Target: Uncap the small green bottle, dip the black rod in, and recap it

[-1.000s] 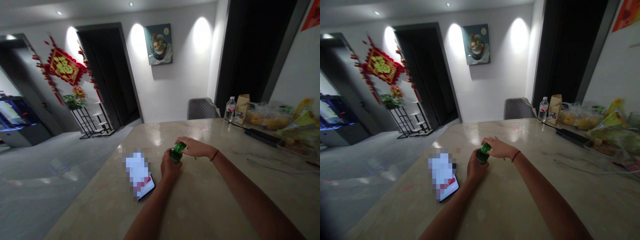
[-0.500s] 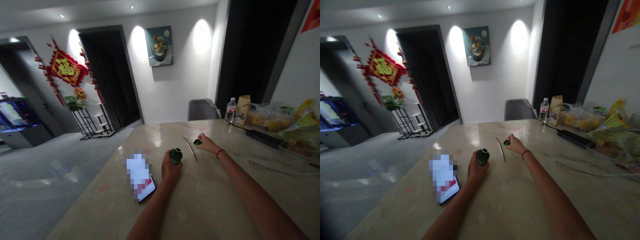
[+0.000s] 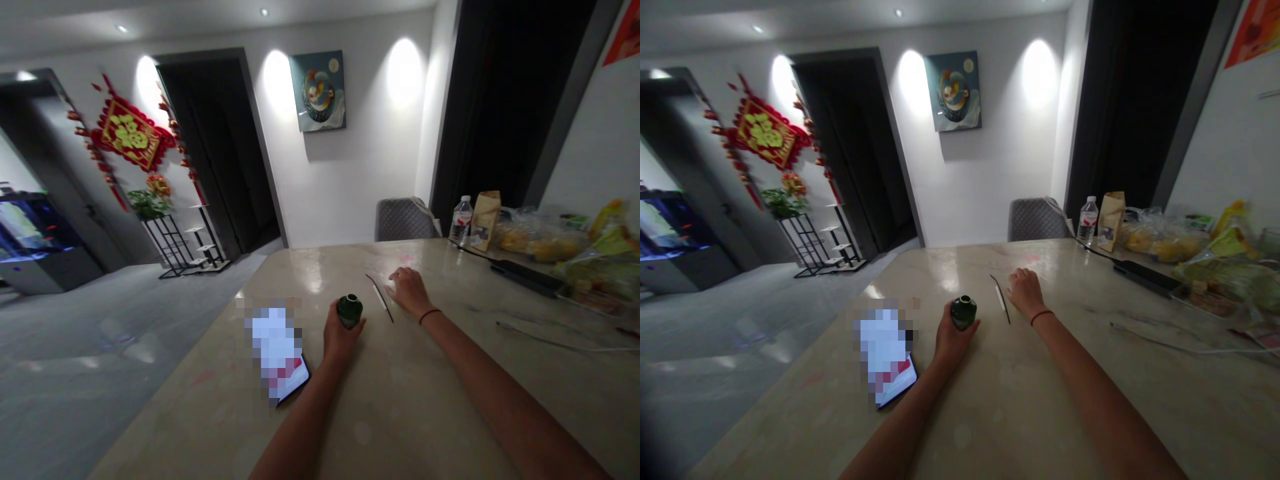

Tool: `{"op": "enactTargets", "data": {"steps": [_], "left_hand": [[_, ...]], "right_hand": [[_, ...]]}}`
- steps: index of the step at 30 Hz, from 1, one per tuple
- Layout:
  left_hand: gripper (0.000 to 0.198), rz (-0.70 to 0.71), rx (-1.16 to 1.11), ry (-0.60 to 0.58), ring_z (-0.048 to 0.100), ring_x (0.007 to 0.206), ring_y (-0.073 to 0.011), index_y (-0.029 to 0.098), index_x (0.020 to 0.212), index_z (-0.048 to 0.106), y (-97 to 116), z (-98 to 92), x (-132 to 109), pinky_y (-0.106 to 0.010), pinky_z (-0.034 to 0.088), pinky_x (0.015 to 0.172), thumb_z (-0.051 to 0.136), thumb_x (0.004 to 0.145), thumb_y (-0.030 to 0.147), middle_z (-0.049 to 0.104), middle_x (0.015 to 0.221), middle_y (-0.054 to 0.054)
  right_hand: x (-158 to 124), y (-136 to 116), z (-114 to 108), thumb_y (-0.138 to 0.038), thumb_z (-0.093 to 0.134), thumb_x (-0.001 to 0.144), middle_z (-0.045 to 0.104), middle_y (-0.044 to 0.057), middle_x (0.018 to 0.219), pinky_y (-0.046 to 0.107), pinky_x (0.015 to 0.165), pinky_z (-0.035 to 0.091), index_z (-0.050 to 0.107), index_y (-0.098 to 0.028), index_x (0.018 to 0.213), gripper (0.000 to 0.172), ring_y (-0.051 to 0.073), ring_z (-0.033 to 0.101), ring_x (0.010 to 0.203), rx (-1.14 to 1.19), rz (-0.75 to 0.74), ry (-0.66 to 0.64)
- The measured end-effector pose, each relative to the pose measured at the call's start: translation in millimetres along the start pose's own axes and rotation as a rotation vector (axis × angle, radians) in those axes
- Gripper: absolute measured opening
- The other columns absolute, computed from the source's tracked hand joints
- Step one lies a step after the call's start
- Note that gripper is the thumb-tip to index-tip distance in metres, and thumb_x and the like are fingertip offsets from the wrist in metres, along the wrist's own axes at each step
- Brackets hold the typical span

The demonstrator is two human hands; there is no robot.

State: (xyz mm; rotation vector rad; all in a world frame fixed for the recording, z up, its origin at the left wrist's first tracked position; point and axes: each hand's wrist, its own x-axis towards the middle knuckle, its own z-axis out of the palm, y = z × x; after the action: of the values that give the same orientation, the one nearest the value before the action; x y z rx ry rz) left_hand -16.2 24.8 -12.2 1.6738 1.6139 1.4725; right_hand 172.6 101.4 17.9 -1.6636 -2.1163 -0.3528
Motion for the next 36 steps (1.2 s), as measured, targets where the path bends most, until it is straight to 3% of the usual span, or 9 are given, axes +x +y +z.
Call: {"op": "enactTargets", "data": {"steps": [3, 6, 13, 18, 21, 24, 27, 33, 36], "left_hand": [[0.059, -0.025, 0.001, -0.026, 0.056, 0.086, -0.0142, 0.02, 0.11, 0.042, 1, -0.1, -1, -0.026, 0.042, 0.076, 0.068, 0.058, 0.033, 0.059, 0.098, -0.004], [0.061, -0.04, -0.007, -0.052, 0.057, 0.087, -0.0152, 0.02, 0.112, 0.04, -1, 1.4, 0, -0.027, 0.042, 0.077, 0.067, 0.06, 0.037, 0.059, 0.099, -0.005], [0.057, -0.032, 0.032, -0.133, 0.054, 0.099, -0.0183, 0.018, 0.118, 0.035, -4, 3.4, 1, -0.03, 0.039, 0.084, 0.058, 0.07, 0.039, 0.056, 0.108, -0.01], [0.057, -0.024, 0.065, -0.156, 0.055, 0.097, -0.0187, 0.019, 0.118, 0.035, -5, 3.0, 0, -0.029, 0.039, 0.082, 0.056, 0.07, 0.041, 0.057, 0.107, -0.009], [0.055, 0.005, 0.077, -0.173, 0.056, 0.094, -0.0185, 0.02, 0.117, 0.036, -6, 3.5, -1, -0.029, 0.04, 0.081, 0.056, 0.071, 0.043, 0.058, 0.105, -0.008], [0.053, 0.028, 0.076, -0.186, 0.056, 0.093, -0.0184, 0.021, 0.116, 0.036, -6, 3.8, -2, -0.029, 0.04, 0.08, 0.054, 0.072, 0.044, 0.058, 0.104, -0.008], [0.054, 0.034, 0.079, -0.194, 0.056, 0.094, -0.0188, 0.02, 0.116, 0.035, -6, 3.5, -2, -0.029, 0.04, 0.08, 0.054, 0.072, 0.045, 0.058, 0.106, -0.009], [0.054, -0.009, 0.099, -0.227, 0.056, 0.092, -0.0188, 0.019, 0.116, 0.034, -4, 1.6, -2, -0.028, 0.04, 0.078, 0.053, 0.072, 0.044, 0.057, 0.106, -0.009], [0.054, -0.034, 0.101, -0.236, 0.055, 0.093, -0.019, 0.019, 0.116, 0.035, -2, 1.0, -2, -0.028, 0.04, 0.079, 0.054, 0.072, 0.044, 0.056, 0.107, -0.009]], "right_hand": [[-5, -25, -2, -0.031, 0.047, 0.077, 0.062, 0.018, 0.087, 0.039, 0.083, 0.03, 0.066, -0.01, 0.078, 0.028, 0.027, 0.05, 0.093, -0.074, -0.051, -0.087], [-11, -40, 3, -0.021, 0.048, 0.074, 0.064, 0.02, 0.084, 0.04, 0.08, 0.029, 0.067, -0.009, 0.078, 0.023, 0.026, 0.053, 0.088, -0.105, -0.037, -0.184], [-11, -44, -3, -0.024, 0.052, 0.072, 0.065, 0.017, 0.083, 0.038, 0.076, 0.034, 0.065, -0.01, 0.078, 0.02, 0.026, 0.058, 0.083, -0.046, 0.126, -0.166], [4, -50, -38, -0.027, 0.044, 0.079, 0.065, 0.009, 0.08, 0.027, 0.065, 0.042, 0.059, -0.014, 0.083, 0.02, 0.017, 0.06, 0.073, 0.409, 0.155, 0.015], [8, -59, -60, -0.03, 0.042, 0.081, 0.064, 0.005, 0.084, 0.024, 0.067, 0.045, 0.055, -0.016, 0.089, 0.02, 0.013, 0.06, 0.074, 0.793, 0.027, 0.151], [7, -67, -71, -0.031, 0.043, 0.081, 0.063, 0.005, 0.083, 0.024, 0.071, 0.045, 0.054, -0.016, 0.094, 0.022, 0.013, 0.06, 0.077, 0.943, -0.092, 0.219], [3, -71, -67, -0.029, 0.044, 0.081, 0.063, 0.005, 0.084, 0.025, 0.072, 0.044, 0.055, -0.016, 0.095, 0.022, 0.013, 0.059, 0.076, 0.904, -0.127, 0.201], [2, -71, -43, -0.027, 0.045, 0.08, 0.065, 0.007, 0.089, 0.025, 0.081, 0.039, 0.064, -0.015, 0.081, 0.023, 0.015, 0.056, 0.089, 0.596, -0.227, -0.069], [4, -68, -30, -0.035, 0.034, 0.085, 0.065, 0.008, 0.087, 0.023, 0.074, 0.04, 0.065, -0.015, 0.079, 0.037, 0.015, 0.058, 0.084, 0.491, -0.099, -0.108]]}}
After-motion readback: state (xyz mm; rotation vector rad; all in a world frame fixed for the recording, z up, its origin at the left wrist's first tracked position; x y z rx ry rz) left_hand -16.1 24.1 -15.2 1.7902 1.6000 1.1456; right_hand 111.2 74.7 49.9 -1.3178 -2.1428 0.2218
